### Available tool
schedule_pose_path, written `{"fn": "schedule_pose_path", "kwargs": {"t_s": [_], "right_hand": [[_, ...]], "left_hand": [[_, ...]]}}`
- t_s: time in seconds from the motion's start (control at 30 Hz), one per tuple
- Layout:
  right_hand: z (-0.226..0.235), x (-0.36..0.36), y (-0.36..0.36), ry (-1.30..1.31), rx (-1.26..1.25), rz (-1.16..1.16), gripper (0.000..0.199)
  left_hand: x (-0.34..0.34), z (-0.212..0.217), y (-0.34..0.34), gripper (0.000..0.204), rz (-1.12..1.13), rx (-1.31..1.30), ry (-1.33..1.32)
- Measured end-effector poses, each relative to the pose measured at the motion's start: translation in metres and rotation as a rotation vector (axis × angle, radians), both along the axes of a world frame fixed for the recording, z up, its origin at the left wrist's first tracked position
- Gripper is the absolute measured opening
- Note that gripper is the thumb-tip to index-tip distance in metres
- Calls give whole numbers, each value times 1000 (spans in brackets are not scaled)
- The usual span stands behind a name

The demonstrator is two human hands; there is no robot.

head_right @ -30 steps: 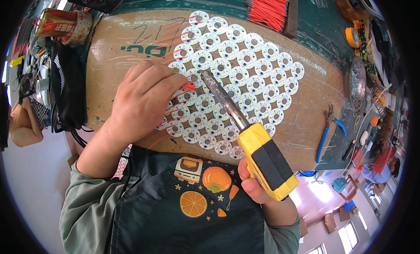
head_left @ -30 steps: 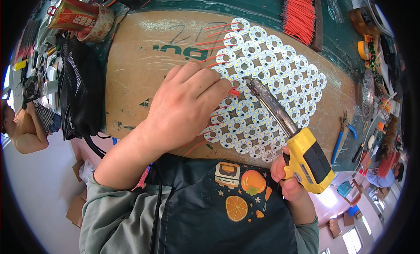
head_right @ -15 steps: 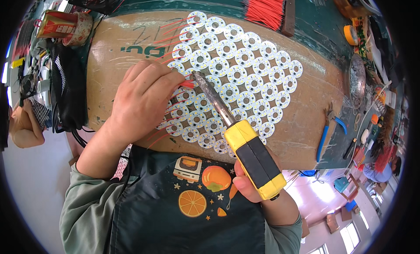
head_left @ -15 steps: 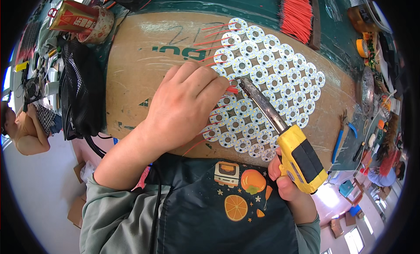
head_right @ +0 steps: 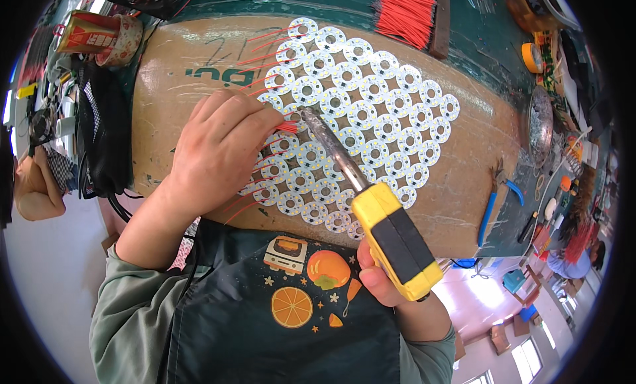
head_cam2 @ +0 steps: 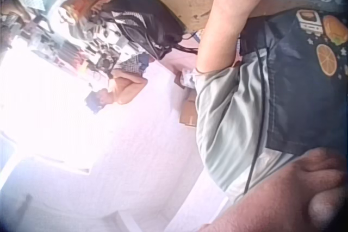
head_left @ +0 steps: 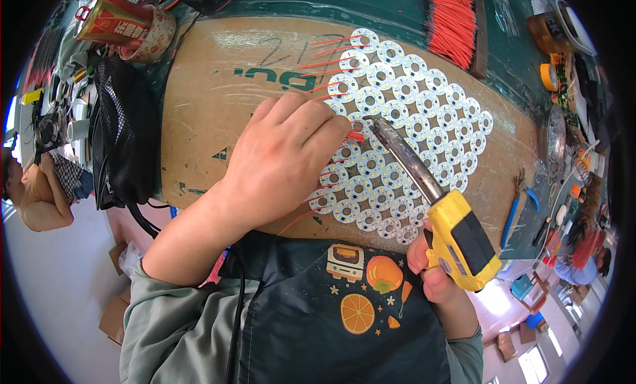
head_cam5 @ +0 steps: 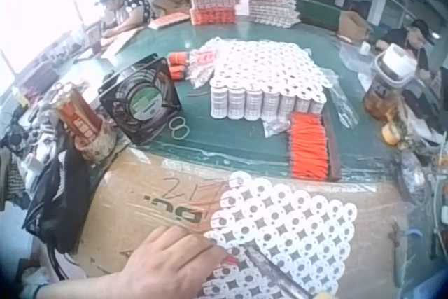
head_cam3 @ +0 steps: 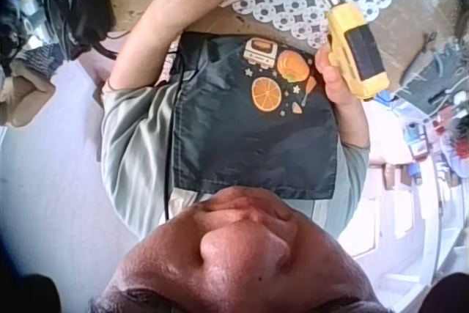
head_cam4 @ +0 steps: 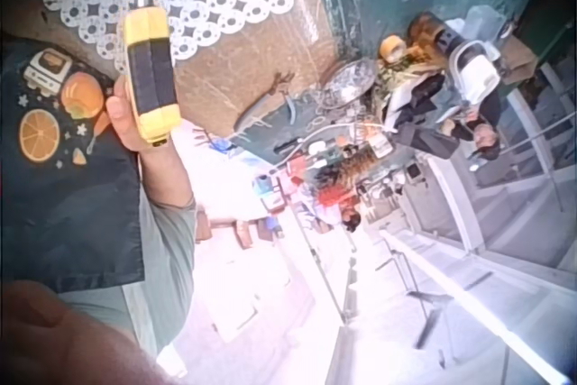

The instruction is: The person solders wires onto an array of circular LED circuit boards using a soldering gun, removes the completed board array, and places a new one onto the workbench. They then grab wires from a bundle and solder them onto the new circuit board array using the soldering gun.

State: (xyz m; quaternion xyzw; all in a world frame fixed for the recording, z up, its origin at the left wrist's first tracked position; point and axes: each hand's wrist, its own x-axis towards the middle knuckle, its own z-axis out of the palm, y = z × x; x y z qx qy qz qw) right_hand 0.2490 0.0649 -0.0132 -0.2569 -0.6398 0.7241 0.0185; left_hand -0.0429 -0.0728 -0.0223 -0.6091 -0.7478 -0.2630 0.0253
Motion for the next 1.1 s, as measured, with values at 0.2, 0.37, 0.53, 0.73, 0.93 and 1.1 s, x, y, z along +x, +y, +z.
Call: {"fn": "schedule_pose_path", "kwargs": {"t_s": [0.2,0.37,0.53,0.73,0.93,1.1], "right_hand": [[12,-4,-3,6,-142,-120,95],[13,-4,-10,35,-224,-149,96],[13,-2,-4,100,-265,-90,43],[9,5,-4,74,-188,-93,30],[0,16,-2,-10,-142,-11,80],[-3,18,-4,-49,-92,-23,70]], "left_hand": [[0,1,0,23,4,-3,-9],[2,7,-1,31,6,5,16],[8,13,-3,33,-15,-7,-24],[8,8,-2,36,-39,-1,-16],[9,8,-2,36,-26,-19,-25],[10,8,-2,36,-21,-23,-26]]}}
